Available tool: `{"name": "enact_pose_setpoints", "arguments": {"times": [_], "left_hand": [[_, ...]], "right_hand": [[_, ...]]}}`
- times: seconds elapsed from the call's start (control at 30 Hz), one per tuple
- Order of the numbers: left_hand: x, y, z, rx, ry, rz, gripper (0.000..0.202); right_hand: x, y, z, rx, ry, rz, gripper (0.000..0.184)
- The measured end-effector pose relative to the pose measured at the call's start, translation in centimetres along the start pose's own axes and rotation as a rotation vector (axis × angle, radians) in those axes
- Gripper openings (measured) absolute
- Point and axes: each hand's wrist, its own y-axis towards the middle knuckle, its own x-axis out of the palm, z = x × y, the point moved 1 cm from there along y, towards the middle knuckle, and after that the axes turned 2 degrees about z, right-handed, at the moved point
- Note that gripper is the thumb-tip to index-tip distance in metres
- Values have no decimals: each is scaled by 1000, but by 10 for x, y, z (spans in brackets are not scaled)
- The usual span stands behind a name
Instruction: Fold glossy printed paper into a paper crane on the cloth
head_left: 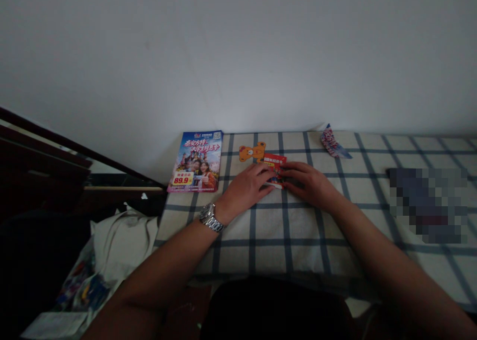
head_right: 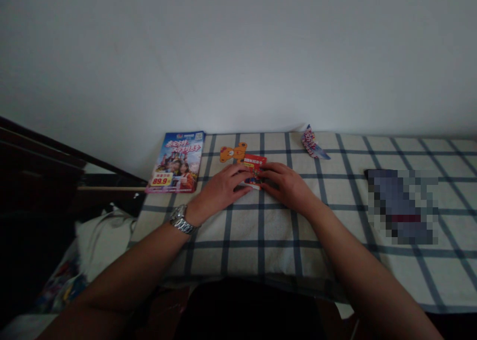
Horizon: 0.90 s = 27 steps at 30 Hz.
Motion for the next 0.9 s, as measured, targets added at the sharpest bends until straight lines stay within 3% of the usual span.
{"name": "enact_pose_setpoints", "arguments": {"times": [0.33, 0.67, 0.73, 0.9], "left_hand": [[1, 1, 3, -23, 19, 37, 21], [-1, 4, 8, -91, 180, 15, 41], [-1, 4, 9, -79, 192, 10, 46], [-1, 5, 9, -59, 185, 10, 42]], "right_hand": [[-9, 3, -5, 74, 73, 39, 13], [-6, 4, -2, 40, 16, 5, 9], [-6, 4, -4, 21, 5, 6, 15], [-5, 3, -3, -2, -19, -2, 16]]}}
